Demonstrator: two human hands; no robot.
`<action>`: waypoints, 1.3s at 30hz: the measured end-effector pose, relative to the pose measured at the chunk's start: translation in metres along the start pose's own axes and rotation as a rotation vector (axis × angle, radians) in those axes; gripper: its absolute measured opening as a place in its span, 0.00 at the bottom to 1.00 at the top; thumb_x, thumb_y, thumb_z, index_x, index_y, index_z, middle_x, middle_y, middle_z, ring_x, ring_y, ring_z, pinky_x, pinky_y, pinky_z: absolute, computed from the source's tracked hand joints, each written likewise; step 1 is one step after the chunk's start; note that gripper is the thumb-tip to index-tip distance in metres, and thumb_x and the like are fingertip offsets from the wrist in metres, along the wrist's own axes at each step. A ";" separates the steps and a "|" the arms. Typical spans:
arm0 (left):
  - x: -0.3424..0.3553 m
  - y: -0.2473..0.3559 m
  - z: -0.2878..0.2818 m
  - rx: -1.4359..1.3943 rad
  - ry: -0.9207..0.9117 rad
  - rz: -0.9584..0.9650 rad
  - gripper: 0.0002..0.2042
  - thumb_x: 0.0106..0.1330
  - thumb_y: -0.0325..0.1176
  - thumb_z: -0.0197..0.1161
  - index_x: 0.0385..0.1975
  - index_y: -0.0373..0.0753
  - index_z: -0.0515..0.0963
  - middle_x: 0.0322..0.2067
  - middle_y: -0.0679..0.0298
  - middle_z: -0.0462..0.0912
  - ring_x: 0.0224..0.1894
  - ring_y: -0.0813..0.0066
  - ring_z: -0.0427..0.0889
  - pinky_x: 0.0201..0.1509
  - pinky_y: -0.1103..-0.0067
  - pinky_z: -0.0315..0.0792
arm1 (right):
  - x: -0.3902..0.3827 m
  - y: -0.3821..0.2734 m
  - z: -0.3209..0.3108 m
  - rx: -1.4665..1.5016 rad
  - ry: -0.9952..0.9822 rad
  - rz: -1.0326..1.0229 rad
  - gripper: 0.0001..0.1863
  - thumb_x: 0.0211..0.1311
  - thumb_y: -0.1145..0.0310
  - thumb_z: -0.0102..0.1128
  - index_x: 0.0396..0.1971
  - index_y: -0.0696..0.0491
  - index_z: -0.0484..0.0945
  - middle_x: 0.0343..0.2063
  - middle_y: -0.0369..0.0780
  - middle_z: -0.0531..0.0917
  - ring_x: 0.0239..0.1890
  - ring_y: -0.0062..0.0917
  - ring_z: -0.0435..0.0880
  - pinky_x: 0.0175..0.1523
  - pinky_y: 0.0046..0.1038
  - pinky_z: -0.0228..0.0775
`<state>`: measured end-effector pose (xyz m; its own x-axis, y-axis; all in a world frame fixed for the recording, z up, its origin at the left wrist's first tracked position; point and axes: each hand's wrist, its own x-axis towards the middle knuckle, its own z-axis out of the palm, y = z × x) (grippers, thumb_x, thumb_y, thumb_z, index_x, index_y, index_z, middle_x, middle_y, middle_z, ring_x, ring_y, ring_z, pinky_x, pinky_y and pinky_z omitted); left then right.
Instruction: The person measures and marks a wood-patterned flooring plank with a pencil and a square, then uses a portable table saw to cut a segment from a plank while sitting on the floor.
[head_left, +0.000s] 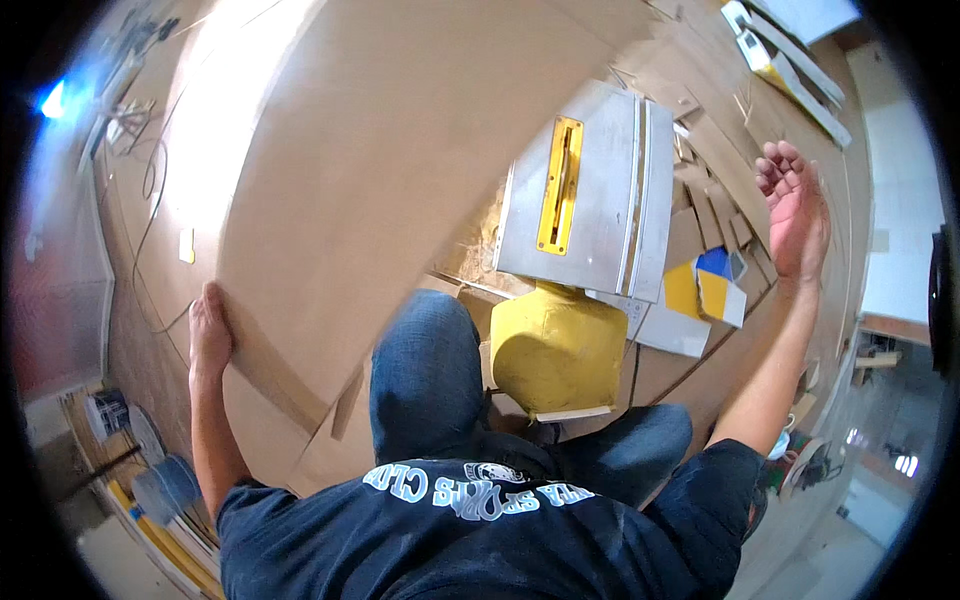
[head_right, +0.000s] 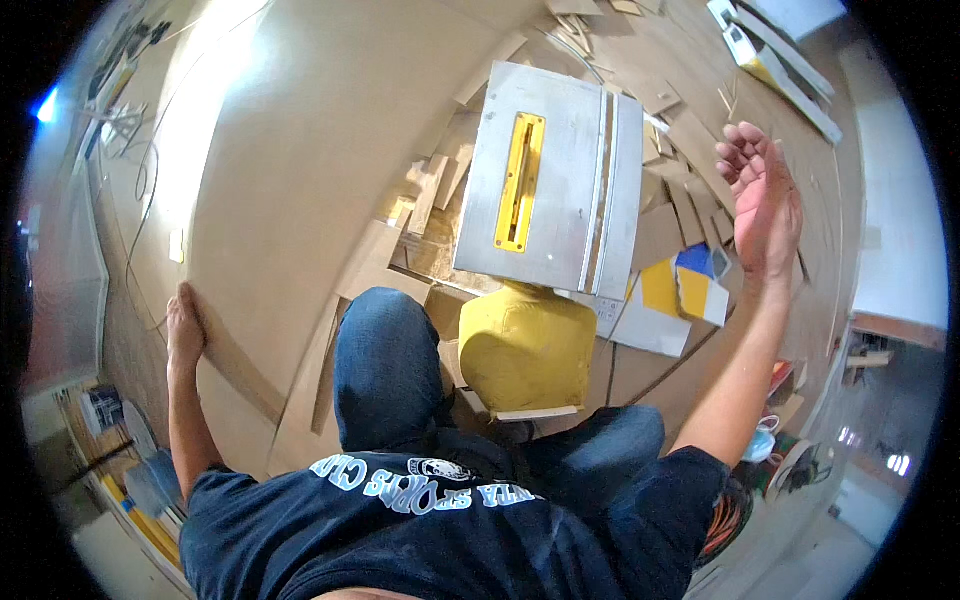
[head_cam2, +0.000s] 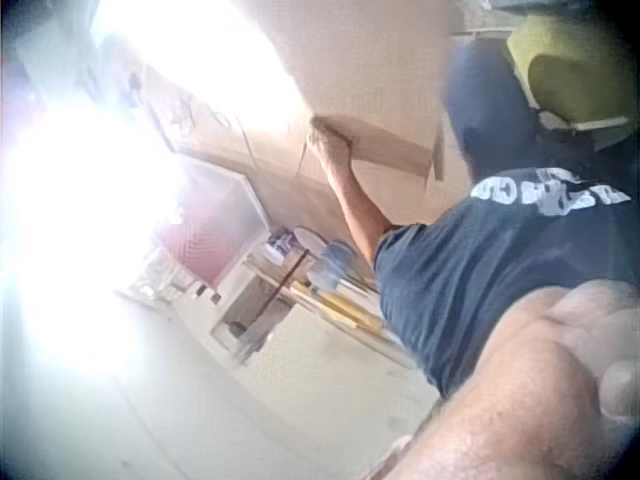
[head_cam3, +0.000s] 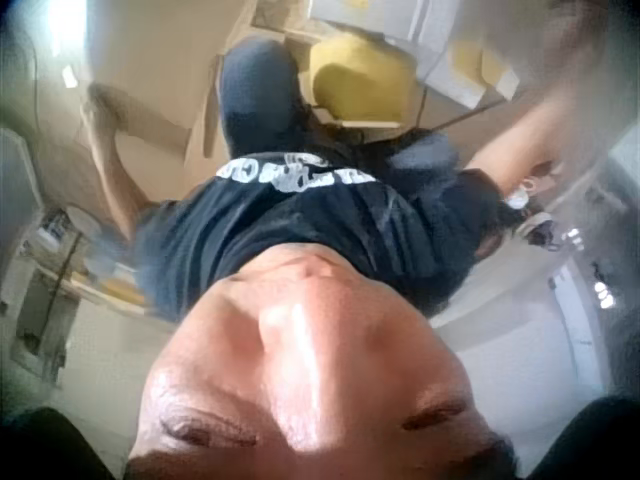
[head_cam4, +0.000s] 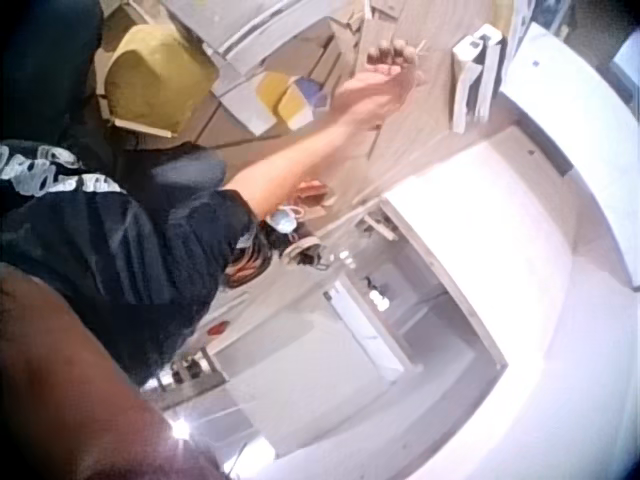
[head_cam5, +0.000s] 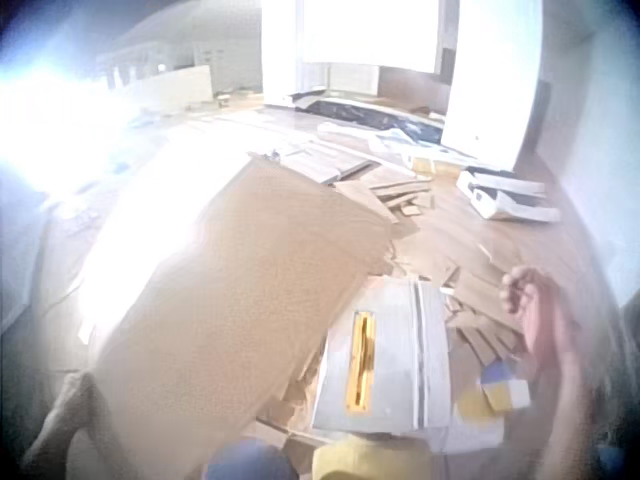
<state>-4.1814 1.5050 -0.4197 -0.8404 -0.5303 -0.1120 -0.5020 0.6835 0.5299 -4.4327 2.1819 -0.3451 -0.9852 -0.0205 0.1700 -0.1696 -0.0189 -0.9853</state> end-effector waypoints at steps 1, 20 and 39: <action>0.000 0.013 0.004 0.188 -0.044 0.126 0.33 0.79 0.53 0.34 0.34 0.26 0.76 0.26 0.44 0.79 0.27 0.51 0.76 0.40 0.60 0.70 | 0.001 -0.007 0.015 0.098 -0.063 0.069 0.30 0.77 0.48 0.44 0.61 0.59 0.71 0.56 0.42 0.78 0.53 0.23 0.78 0.53 0.24 0.72; -0.035 -0.138 0.101 -0.528 0.214 -0.550 0.34 0.69 0.54 0.61 0.68 0.38 0.63 0.60 0.48 0.73 0.63 0.58 0.73 0.64 0.67 0.68 | -0.229 0.075 0.057 -0.309 0.042 0.249 0.21 0.77 0.60 0.48 0.57 0.61 0.72 0.50 0.38 0.79 0.54 0.22 0.74 0.62 0.26 0.61; 0.374 -0.036 0.146 -1.701 0.341 -0.353 0.13 0.71 0.42 0.60 0.48 0.44 0.80 0.48 0.66 0.84 0.53 0.63 0.81 0.59 0.62 0.77 | 0.169 0.179 0.146 -0.688 -0.072 -0.184 0.30 0.72 0.52 0.55 0.65 0.54 0.65 0.47 0.49 0.84 0.48 0.35 0.84 0.56 0.35 0.75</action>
<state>-4.5075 1.3554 -0.6032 -0.5616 -0.7464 -0.3571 0.3014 -0.5865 0.7518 -4.6261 2.0293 -0.4905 -0.9391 -0.1441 0.3120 -0.3330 0.6055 -0.7228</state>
